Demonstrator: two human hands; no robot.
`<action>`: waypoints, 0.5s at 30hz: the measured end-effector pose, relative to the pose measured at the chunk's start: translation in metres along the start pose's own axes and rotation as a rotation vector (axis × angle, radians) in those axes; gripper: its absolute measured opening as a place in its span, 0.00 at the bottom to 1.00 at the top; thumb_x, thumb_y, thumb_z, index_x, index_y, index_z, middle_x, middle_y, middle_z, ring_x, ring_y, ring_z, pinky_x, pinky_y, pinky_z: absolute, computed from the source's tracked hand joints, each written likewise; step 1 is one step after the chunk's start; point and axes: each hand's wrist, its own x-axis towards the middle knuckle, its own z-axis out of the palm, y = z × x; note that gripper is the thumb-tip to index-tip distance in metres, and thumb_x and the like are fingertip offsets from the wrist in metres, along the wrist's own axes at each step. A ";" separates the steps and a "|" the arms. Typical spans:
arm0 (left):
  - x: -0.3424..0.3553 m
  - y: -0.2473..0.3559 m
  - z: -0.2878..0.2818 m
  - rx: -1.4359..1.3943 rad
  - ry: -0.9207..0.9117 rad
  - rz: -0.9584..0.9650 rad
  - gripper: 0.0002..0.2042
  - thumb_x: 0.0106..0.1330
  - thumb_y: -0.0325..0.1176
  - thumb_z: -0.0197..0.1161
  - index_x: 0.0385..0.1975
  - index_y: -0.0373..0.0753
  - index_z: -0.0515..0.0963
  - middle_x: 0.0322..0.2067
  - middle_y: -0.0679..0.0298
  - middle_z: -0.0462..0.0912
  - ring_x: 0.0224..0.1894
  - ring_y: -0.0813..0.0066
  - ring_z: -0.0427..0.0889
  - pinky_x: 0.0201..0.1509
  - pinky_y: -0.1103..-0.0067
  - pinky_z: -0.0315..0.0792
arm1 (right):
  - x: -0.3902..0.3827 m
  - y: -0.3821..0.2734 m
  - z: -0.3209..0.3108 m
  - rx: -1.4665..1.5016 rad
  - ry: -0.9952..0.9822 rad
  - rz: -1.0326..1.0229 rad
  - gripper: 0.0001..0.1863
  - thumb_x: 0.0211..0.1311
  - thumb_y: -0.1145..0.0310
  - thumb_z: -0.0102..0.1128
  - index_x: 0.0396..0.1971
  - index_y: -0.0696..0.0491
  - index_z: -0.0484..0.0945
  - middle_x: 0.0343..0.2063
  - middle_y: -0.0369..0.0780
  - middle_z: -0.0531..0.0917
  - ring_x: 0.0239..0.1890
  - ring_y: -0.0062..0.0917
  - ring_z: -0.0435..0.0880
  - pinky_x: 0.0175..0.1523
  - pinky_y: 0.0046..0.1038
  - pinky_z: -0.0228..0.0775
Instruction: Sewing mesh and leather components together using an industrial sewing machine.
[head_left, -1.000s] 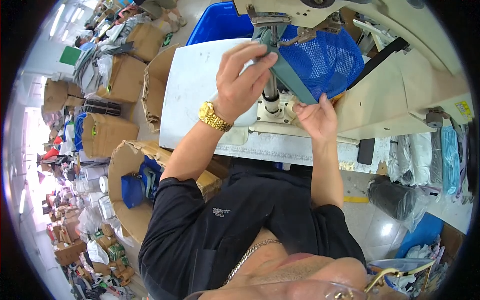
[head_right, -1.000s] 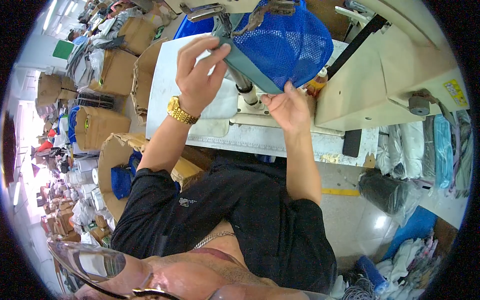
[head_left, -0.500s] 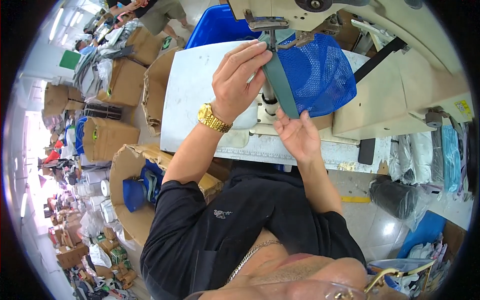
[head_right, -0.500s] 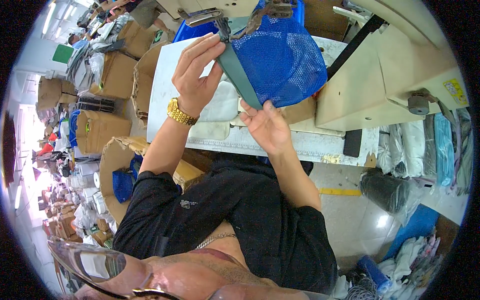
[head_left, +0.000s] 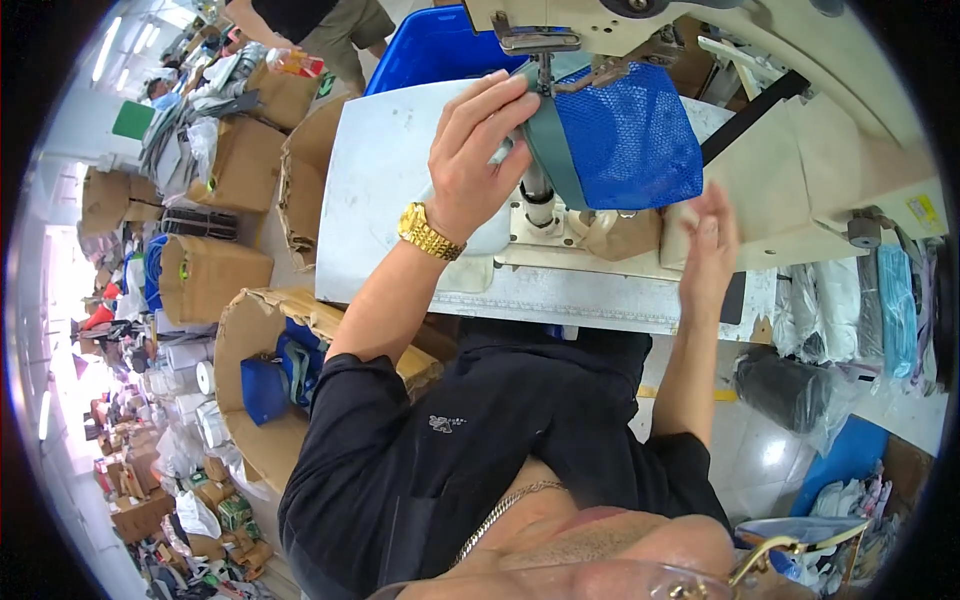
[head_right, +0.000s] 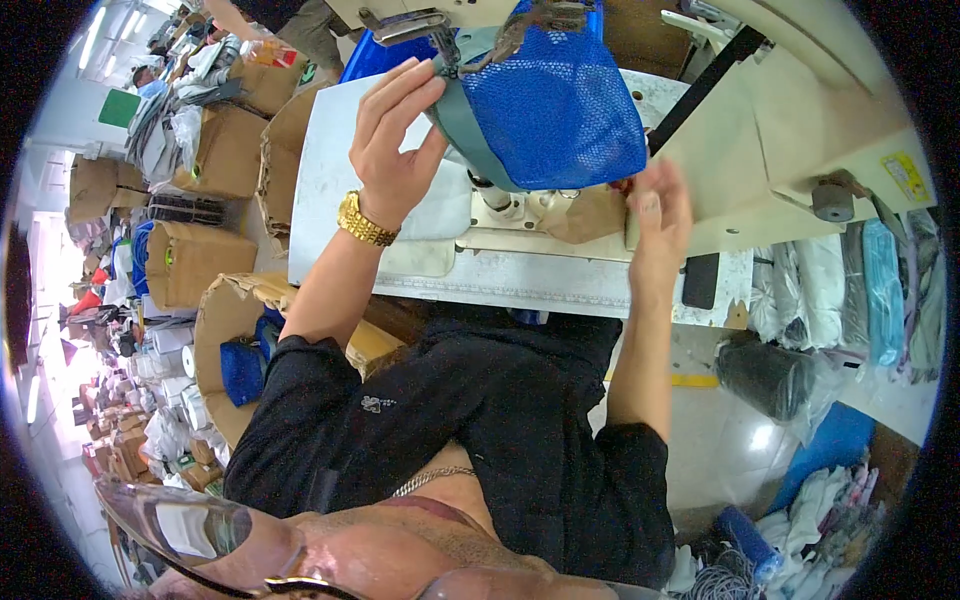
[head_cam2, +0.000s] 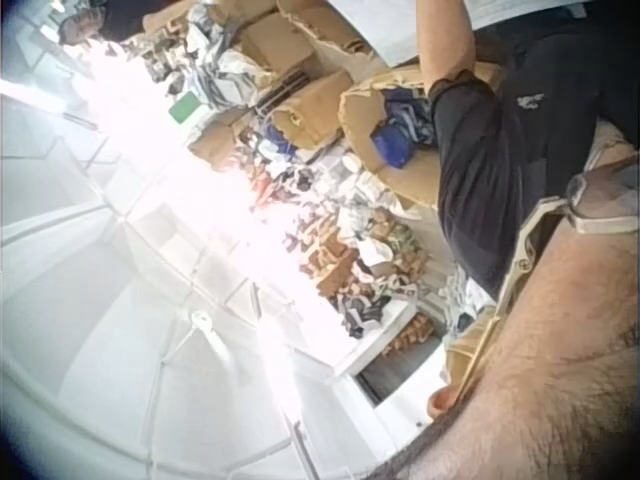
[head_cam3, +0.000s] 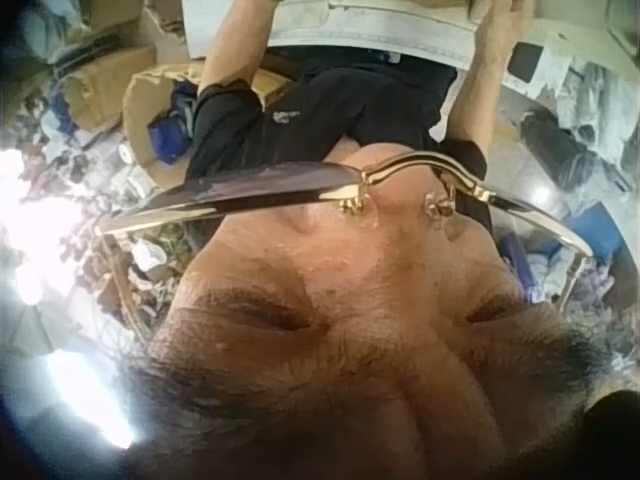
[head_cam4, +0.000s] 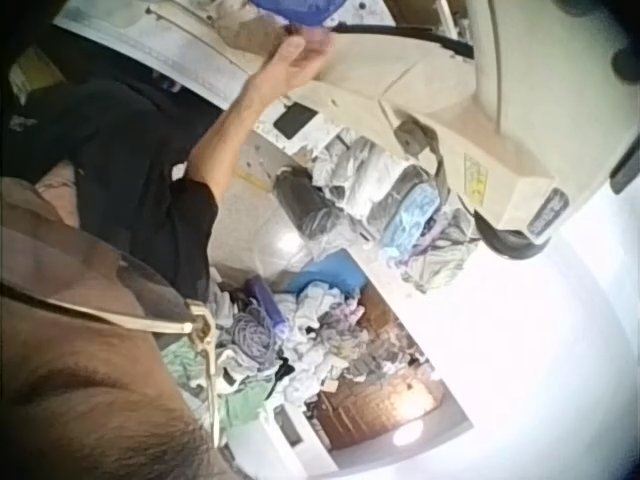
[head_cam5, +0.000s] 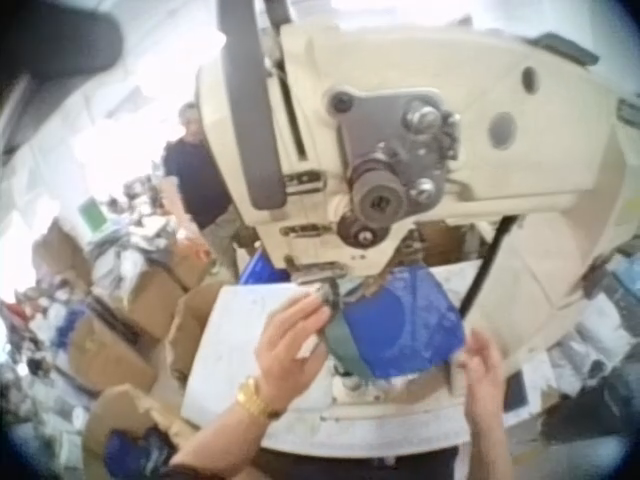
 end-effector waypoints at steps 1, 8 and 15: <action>-0.001 0.000 0.001 -0.006 0.002 0.001 0.18 0.47 0.17 0.65 0.41 0.37 0.82 0.46 0.58 0.83 0.51 0.59 0.81 0.54 0.71 0.76 | 0.012 -0.010 0.006 -0.003 0.004 -0.003 0.30 0.69 0.51 0.53 0.59 0.61 0.68 0.51 0.40 0.78 0.51 0.24 0.77 0.55 0.28 0.67; 0.002 -0.006 0.000 -0.051 -0.008 0.039 0.18 0.48 0.17 0.64 0.41 0.36 0.82 0.47 0.58 0.83 0.52 0.59 0.80 0.54 0.71 0.76 | 0.011 -0.012 0.012 -0.027 -0.338 -0.007 0.15 0.62 0.69 0.63 0.46 0.60 0.78 0.36 0.34 0.82 0.37 0.16 0.77 0.46 0.21 0.70; 0.004 -0.009 -0.003 -0.083 -0.031 0.001 0.18 0.49 0.16 0.63 0.42 0.35 0.82 0.47 0.58 0.83 0.53 0.60 0.80 0.55 0.71 0.76 | -0.012 -0.022 0.015 0.148 -0.344 0.043 0.15 0.63 0.72 0.62 0.49 0.59 0.76 0.39 0.35 0.82 0.40 0.15 0.77 0.47 0.20 0.70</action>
